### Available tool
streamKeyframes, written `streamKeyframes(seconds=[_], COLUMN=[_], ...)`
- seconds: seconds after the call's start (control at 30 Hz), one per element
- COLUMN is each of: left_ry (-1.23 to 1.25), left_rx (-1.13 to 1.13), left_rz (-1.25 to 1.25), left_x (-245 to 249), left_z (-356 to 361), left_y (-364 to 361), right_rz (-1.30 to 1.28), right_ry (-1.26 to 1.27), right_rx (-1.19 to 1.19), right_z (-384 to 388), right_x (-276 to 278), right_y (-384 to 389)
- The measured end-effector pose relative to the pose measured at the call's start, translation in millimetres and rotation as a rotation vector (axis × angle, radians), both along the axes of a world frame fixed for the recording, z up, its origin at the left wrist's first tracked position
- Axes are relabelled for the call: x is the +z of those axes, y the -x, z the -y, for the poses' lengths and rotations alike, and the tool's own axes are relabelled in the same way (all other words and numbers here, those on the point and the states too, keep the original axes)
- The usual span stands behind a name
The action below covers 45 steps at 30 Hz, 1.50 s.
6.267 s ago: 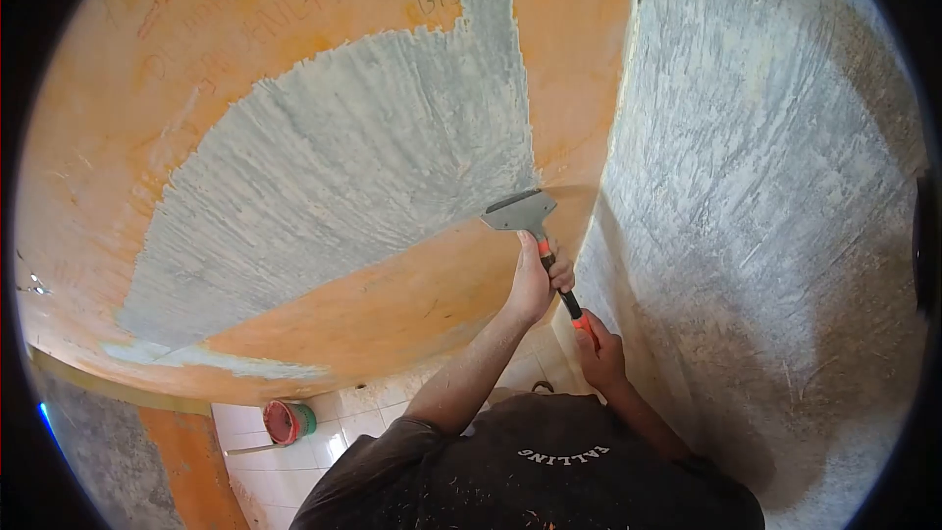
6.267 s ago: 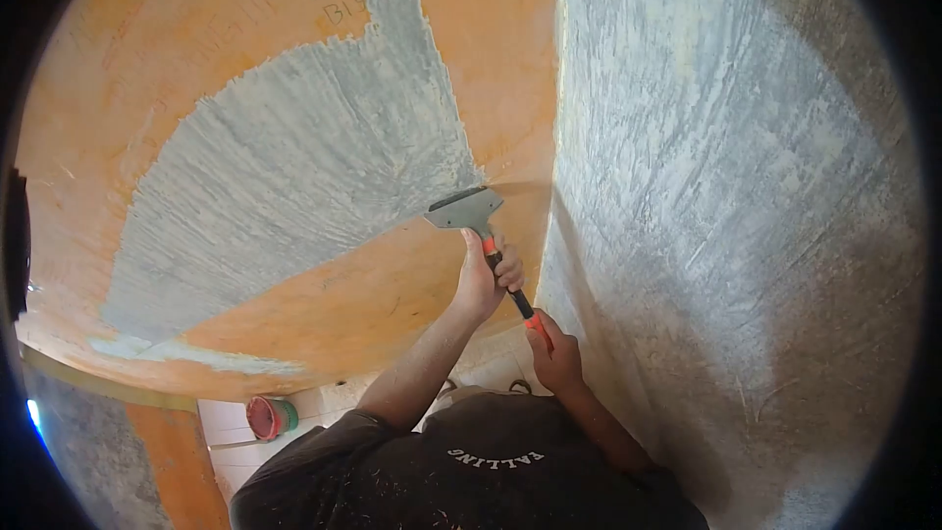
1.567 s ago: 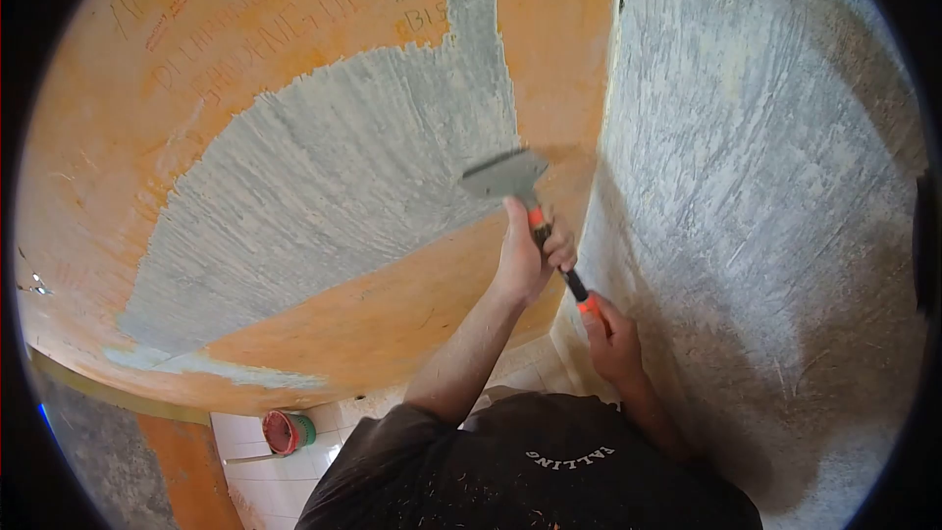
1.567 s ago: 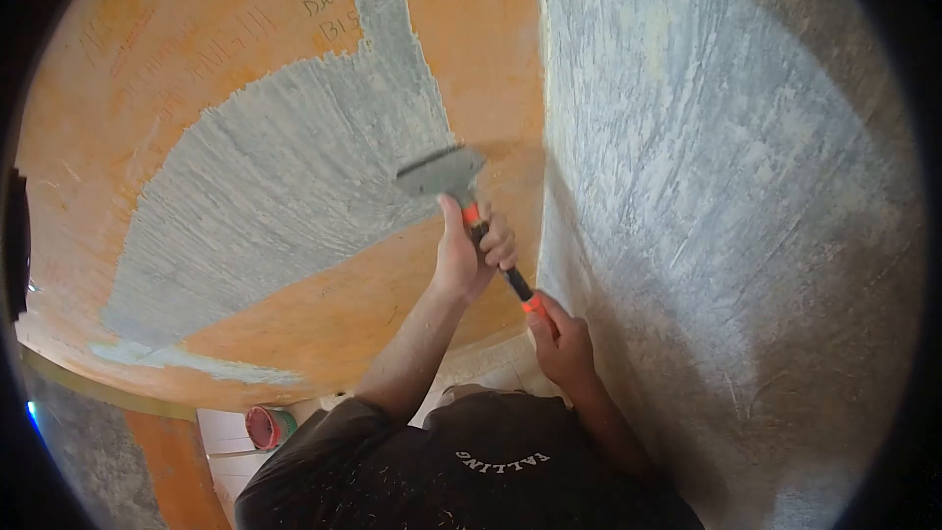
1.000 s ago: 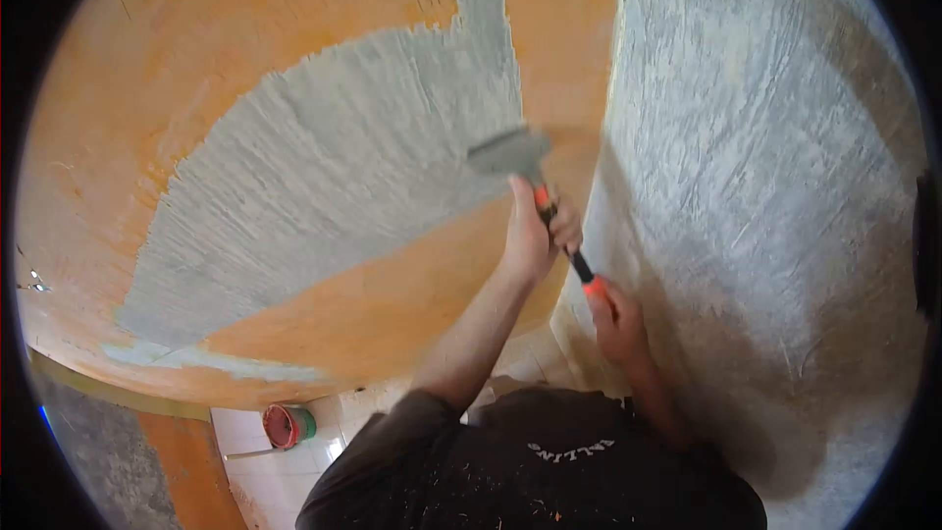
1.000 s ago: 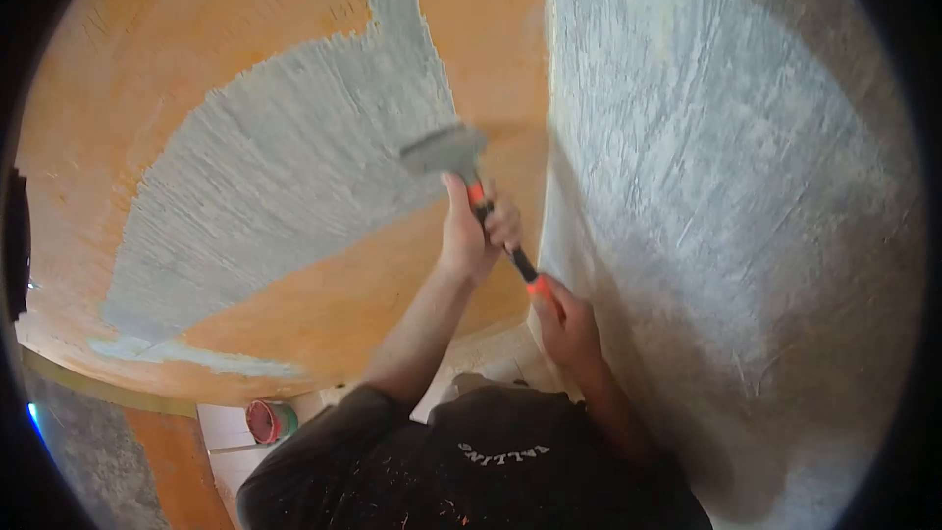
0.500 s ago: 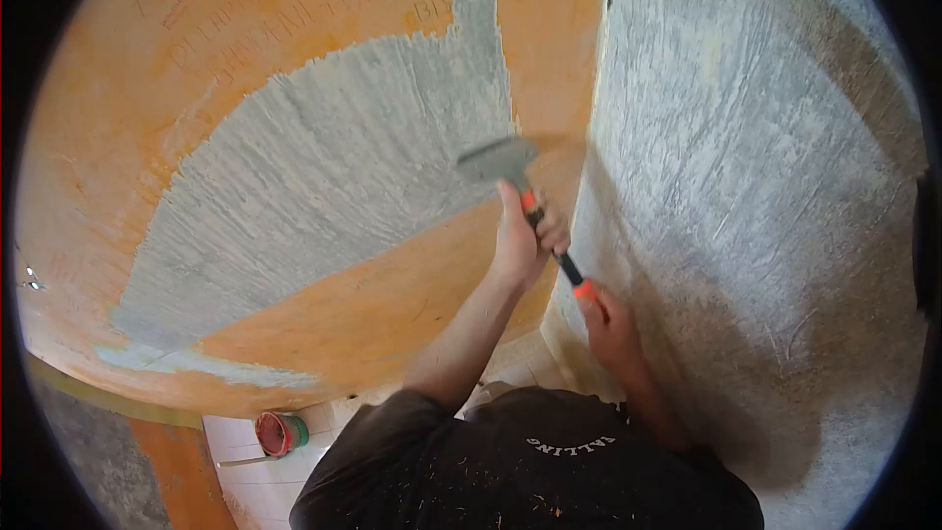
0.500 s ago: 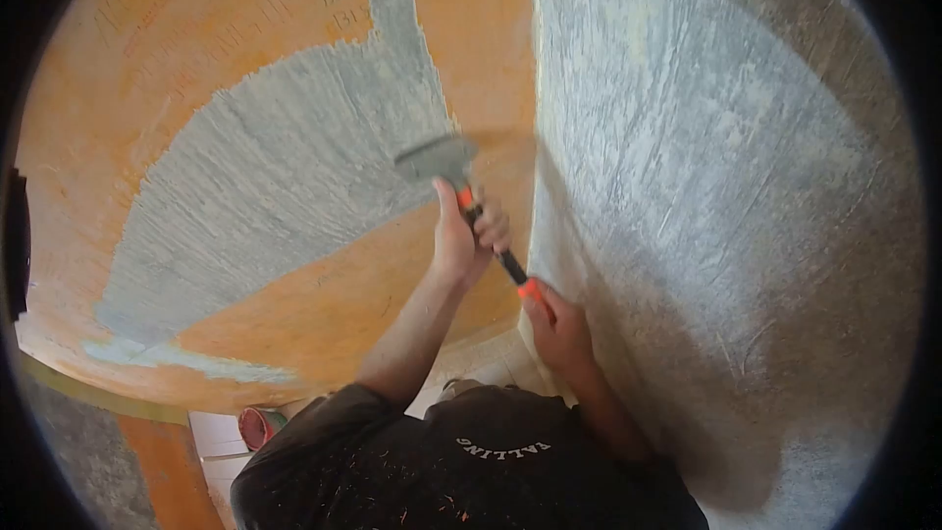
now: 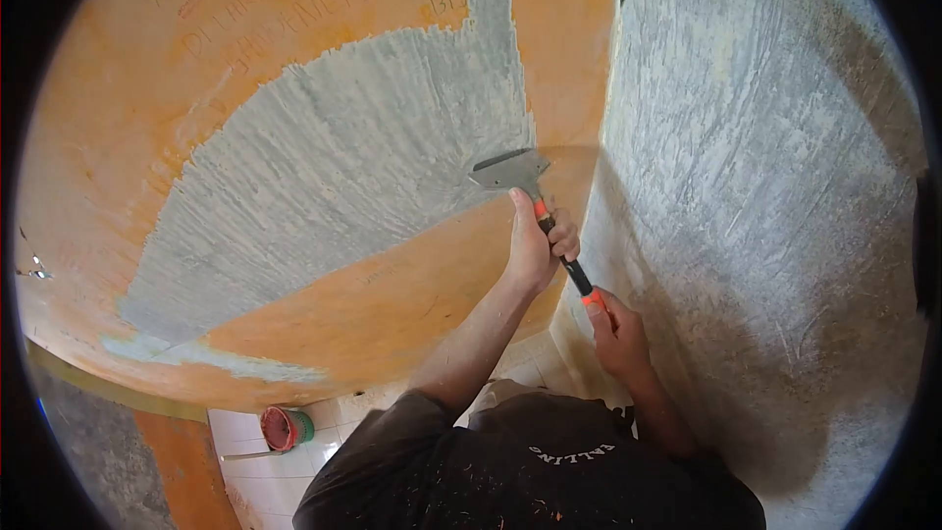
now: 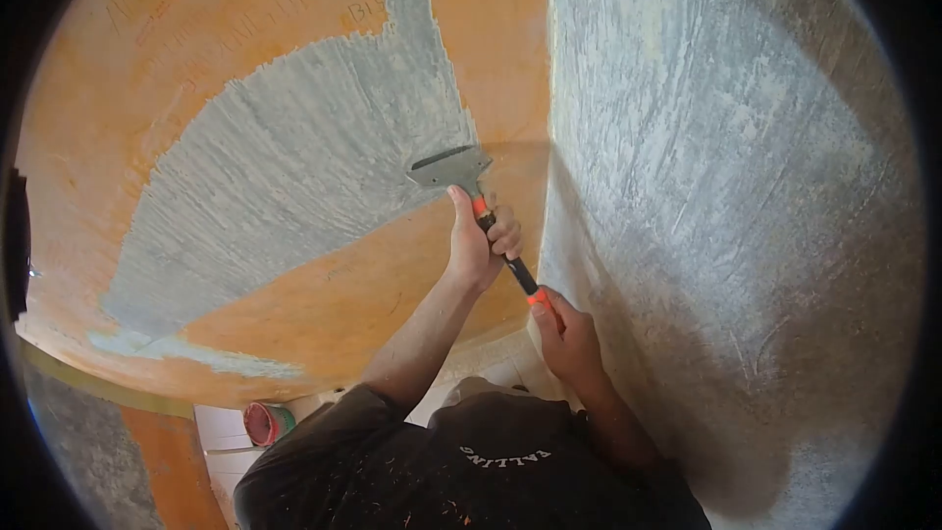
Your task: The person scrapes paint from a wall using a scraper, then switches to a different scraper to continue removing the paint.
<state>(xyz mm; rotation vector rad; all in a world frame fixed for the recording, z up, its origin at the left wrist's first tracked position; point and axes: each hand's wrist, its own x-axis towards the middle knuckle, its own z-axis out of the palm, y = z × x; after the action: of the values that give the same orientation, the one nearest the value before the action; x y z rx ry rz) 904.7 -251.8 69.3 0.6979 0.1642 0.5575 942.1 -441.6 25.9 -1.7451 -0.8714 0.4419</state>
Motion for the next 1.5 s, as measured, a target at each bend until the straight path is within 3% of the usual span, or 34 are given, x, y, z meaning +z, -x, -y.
streamKeyframes(seconds=[0.3, 0.47, 0.57, 0.67, 0.8, 0.87, 0.97, 1.2, 1.3, 1.5], left_ry=[0.015, 0.017, 0.049, -0.071, 0.035, -0.032, -0.069, -0.025, -0.088, 0.013], left_rx=[-0.067, -0.056, -0.071, -0.078, -0.091, -0.119, -0.132, -0.073, -0.066, -0.036], left_rz=[0.105, 0.111, 0.076, 0.145, 0.082, 0.103, 0.142, 0.067, 0.182, 0.054], left_x=[8.5, 14.8, 7.1, 39.8, 19.2, 16.2, 36.2, 41.4, 91.6, 49.4], left_z=[-5.2, -2.2, -2.7, -15.2, -4.0, -14.5, -16.0, -6.1, -18.1, 4.0], left_y=[-2.8, -1.5, 0.7, -6.6, 0.0, -3.8, -5.0, -2.9, -15.4, 9.8], right_rz=[0.148, 0.063, 0.101, 0.000, -0.006, 0.080, -0.101, 0.003, 0.008, -0.041], right_ry=[-0.103, 0.003, -0.089, -0.095, -0.032, -0.137, -0.070, -0.075, -0.156, -0.118], right_rx=[-0.049, -0.030, -0.044, -0.003, -0.008, -0.037, 0.023, 0.002, -0.001, 0.022], right_z=[-12.8, -3.0, -6.8, -18.0, -8.1, -11.3, -17.2, -14.5, -27.2, -9.6], right_x=[6.3, 5.1, -6.3, 34.8, 7.9, -2.3, 38.3, 15.5, 76.0, 28.4], right_y=[1.4, -1.3, 1.6, -1.9, -0.6, 1.3, -4.1, -7.9, -13.1, 7.8])
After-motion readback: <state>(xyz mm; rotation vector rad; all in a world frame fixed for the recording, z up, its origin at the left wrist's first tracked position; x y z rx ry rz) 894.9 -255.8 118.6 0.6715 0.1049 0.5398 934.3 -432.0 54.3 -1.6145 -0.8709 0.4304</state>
